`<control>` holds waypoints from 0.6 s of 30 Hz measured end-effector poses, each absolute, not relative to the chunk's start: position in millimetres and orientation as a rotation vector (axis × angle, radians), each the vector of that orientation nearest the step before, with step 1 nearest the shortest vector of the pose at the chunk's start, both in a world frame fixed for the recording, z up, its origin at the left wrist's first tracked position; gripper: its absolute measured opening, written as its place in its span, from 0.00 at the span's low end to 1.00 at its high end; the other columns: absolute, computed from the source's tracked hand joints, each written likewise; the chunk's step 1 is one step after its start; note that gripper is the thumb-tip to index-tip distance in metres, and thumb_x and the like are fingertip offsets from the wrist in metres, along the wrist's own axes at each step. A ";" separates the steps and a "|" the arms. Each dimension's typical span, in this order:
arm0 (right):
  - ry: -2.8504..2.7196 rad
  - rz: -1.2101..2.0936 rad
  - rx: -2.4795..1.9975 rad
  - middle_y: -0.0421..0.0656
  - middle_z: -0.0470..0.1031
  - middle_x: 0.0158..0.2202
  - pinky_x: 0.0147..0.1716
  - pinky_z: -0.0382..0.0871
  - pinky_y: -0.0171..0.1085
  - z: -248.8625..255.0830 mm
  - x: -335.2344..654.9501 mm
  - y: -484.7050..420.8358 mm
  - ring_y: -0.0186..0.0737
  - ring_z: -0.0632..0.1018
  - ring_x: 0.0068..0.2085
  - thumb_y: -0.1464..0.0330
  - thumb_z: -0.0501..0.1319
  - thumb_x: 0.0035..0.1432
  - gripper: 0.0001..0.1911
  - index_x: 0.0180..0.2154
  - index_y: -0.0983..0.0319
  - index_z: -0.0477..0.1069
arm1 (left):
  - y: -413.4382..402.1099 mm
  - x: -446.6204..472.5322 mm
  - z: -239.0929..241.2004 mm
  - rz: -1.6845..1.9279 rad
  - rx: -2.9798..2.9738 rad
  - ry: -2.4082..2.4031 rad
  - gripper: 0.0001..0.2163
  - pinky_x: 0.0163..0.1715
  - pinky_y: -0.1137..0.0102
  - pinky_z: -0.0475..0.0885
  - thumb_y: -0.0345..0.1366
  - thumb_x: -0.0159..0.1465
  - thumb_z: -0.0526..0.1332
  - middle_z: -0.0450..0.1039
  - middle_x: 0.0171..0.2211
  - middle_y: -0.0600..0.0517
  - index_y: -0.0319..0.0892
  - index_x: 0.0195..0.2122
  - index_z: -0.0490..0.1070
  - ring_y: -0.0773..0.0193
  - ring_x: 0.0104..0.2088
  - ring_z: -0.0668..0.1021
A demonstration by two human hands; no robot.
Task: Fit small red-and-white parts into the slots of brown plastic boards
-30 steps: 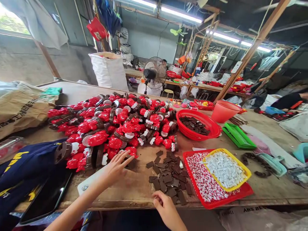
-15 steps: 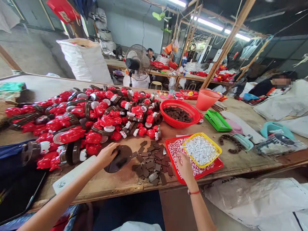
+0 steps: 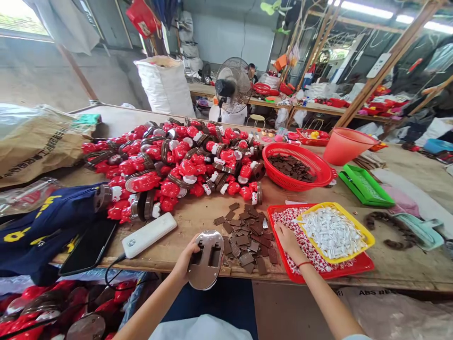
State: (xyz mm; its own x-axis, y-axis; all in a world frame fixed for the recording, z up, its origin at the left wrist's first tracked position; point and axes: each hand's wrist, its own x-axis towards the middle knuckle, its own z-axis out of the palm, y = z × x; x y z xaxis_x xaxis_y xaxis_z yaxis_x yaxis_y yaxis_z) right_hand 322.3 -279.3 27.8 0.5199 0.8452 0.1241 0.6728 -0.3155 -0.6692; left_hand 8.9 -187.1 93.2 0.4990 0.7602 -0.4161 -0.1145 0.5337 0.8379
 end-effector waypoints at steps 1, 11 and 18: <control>-1.217 0.324 -2.085 0.49 0.71 0.27 0.33 0.64 0.38 29.6 321.2 -279.0 0.40 0.70 0.30 0.49 0.41 0.50 0.27 0.24 0.62 0.65 | -189.4 11.4 91.4 0.640 0.715 0.898 0.18 0.29 0.71 0.65 0.31 0.41 0.51 0.70 0.27 0.55 0.43 0.36 0.65 0.64 0.28 0.70; -0.851 0.150 -2.008 0.42 0.61 0.15 0.22 0.52 0.35 68.4 318.0 -273.0 0.33 0.60 0.19 0.42 0.48 0.41 0.28 0.16 0.60 0.57 | -196.1 21.9 84.7 0.822 0.502 0.974 0.15 0.23 0.74 0.62 0.31 0.39 0.52 0.67 0.21 0.58 0.42 0.31 0.65 0.68 0.22 0.68; -0.461 0.355 -1.504 0.32 0.49 0.14 0.14 0.50 0.31 117.0 241.0 -256.1 0.26 0.53 0.13 0.47 0.37 0.52 0.24 0.20 0.59 0.45 | -206.8 41.3 86.6 0.867 0.571 0.955 0.17 0.27 0.72 0.65 0.32 0.41 0.52 0.70 0.27 0.56 0.43 0.35 0.65 0.65 0.27 0.70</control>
State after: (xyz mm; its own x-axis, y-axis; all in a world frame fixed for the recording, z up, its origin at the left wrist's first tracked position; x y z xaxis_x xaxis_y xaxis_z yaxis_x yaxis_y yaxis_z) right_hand 241.0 -256.1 117.0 0.8644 0.4975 0.0722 0.0581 0.0437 -0.9974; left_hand 41.3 -206.8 86.6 0.2972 0.8371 -0.4593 -0.3766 0.5448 0.7492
